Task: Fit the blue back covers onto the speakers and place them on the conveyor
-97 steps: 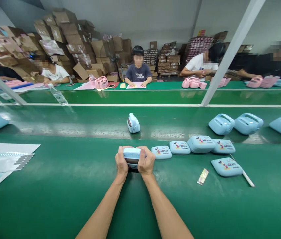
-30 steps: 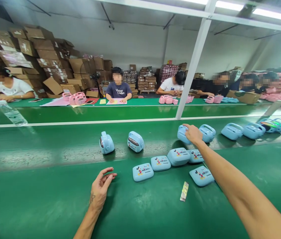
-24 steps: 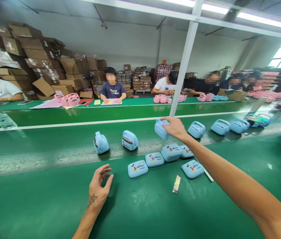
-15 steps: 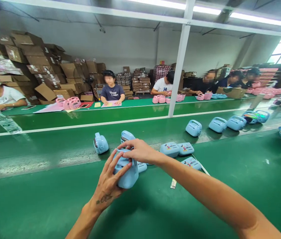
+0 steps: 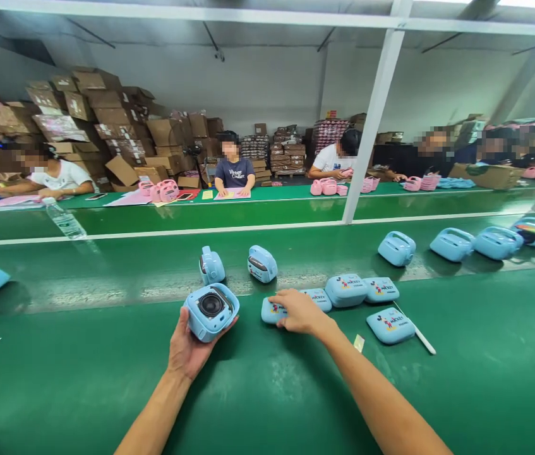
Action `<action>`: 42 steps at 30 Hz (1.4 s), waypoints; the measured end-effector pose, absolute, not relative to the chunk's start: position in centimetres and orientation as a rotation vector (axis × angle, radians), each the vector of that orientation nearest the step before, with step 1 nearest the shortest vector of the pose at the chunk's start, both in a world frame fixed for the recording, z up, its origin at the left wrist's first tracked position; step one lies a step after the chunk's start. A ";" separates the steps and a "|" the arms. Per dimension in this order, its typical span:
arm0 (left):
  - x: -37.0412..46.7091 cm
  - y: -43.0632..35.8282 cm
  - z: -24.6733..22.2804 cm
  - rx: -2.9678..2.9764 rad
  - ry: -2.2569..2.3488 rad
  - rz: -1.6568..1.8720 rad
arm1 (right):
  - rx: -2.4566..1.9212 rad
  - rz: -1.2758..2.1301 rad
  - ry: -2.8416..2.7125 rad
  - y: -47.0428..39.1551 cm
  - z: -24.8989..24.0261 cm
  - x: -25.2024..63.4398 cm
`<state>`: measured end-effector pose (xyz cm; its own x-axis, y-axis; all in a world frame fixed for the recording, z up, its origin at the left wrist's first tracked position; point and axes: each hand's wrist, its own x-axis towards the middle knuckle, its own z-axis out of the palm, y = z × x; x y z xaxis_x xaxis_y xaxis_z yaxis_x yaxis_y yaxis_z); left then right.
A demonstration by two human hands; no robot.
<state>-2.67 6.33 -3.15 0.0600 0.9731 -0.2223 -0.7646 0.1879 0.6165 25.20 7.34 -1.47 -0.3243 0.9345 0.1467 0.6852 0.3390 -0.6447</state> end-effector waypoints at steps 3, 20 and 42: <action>-2.1 5.6 -3.0 0.447 0.737 1.394 | -1.307 0.821 -1.873 7.5 -0.6 23.9; 0.3 2.6 -2.6 0.669 0.786 1.274 | -1.014 0.688 -1.914 2.9 -1.2 18.4; -0.6 2.9 -3.5 0.471 0.374 1.003 | -0.745 0.971 -1.834 3.5 -0.1 21.3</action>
